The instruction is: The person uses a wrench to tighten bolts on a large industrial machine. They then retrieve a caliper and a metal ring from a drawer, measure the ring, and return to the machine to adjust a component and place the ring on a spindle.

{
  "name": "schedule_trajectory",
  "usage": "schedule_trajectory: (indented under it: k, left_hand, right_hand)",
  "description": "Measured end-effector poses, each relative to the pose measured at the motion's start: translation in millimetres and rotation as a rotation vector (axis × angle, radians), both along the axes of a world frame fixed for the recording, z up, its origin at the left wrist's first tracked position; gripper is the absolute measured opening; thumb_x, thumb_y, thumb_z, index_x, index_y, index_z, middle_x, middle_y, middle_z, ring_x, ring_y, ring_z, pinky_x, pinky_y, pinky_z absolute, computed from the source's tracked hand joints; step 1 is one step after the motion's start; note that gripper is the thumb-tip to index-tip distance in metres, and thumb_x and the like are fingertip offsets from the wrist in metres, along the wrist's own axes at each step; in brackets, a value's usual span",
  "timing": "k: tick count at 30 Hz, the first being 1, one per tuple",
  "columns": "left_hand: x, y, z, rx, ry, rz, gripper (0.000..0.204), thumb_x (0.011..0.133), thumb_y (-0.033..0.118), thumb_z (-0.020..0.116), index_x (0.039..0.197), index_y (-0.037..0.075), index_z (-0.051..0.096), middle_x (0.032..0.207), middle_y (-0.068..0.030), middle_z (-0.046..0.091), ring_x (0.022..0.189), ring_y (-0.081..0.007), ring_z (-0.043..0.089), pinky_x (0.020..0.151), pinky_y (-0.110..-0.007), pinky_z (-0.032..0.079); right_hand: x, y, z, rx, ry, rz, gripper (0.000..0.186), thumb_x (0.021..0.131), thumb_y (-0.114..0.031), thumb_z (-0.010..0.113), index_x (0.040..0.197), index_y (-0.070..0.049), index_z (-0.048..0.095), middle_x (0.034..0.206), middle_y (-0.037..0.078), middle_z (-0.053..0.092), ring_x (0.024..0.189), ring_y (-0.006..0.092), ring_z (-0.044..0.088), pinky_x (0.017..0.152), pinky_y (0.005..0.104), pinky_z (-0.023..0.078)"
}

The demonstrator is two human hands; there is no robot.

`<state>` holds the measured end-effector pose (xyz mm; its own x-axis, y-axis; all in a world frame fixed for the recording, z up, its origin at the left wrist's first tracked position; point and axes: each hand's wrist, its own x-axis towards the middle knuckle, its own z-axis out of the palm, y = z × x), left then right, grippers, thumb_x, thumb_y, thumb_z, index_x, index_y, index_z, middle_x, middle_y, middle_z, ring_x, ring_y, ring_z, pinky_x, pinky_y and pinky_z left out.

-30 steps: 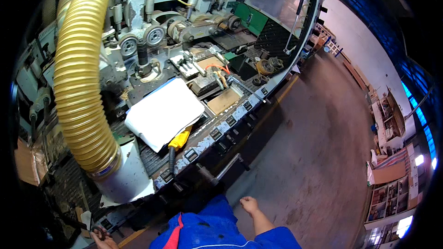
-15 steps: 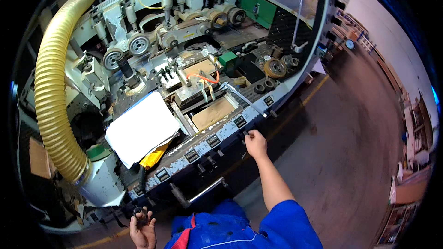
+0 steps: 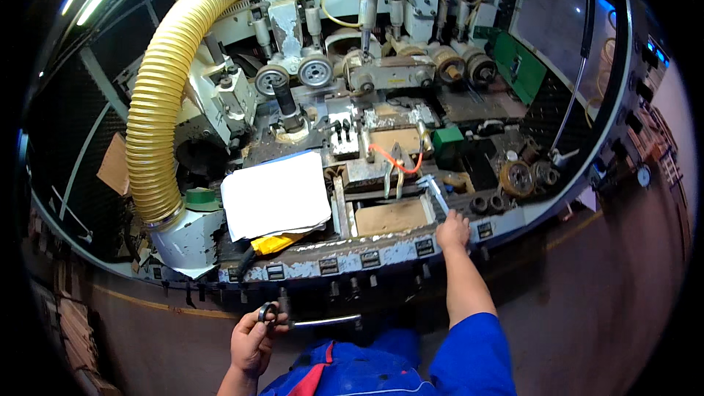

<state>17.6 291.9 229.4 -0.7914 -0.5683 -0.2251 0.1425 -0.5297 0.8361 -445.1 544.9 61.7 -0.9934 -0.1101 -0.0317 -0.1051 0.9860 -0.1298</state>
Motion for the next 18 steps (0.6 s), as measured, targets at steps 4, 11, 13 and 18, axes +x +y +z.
schedule_trajectory:
  k: [4,11,13,18]
  left_hand:
    - [-28,68,8,-0.055,-0.048,0.133,0.034,0.097,0.018,0.073,0.123,-0.001,0.059,0.132,-0.0192,0.063,0.113,-0.0330,0.070,0.093,-0.045,0.061]
    - [-63,139,17,-0.034,-0.055,0.225,0.051,0.095,0.017,0.075,0.136,0.002,0.048,0.130,-0.0190,0.064,0.110,-0.0322,0.070,0.090,-0.043,0.062]
    - [-65,143,17,-0.042,-0.063,0.206,0.056,0.095,0.012,0.073,0.142,0.001,0.045,0.135,-0.0202,0.061,0.115,-0.0332,0.069,0.092,-0.044,0.061]
    - [-82,139,12,-0.039,-0.035,0.127,0.064,0.094,0.007,0.071,0.150,0.001,0.040,0.144,-0.0211,0.055,0.125,-0.0340,0.063,0.102,-0.045,0.057]
  right_hand:
    - [-61,9,-30,0.041,-0.035,0.133,0.036,0.091,-0.018,0.062,0.125,-0.008,0.060,0.126,0.018,0.065,0.120,0.0374,0.063,0.098,0.0510,0.053]
    - [-59,21,5,-0.327,-0.231,0.046,0.029,0.086,-0.017,0.063,0.112,-0.003,0.062,0.115,0.023,0.069,0.108,0.0396,0.068,0.097,0.0510,0.053]
    - [-38,43,-2,-0.611,-0.247,0.190,0.023,0.088,-0.015,0.063,0.108,-0.003,0.061,0.102,0.017,0.069,0.094,0.0319,0.068,0.086,0.0457,0.054]
    - [78,57,81,-1.292,-0.947,0.206,0.016,0.099,-0.015,0.067,0.108,-0.004,0.060,0.076,-0.001,0.060,0.063,0.0067,0.052,0.060,0.0251,0.045]
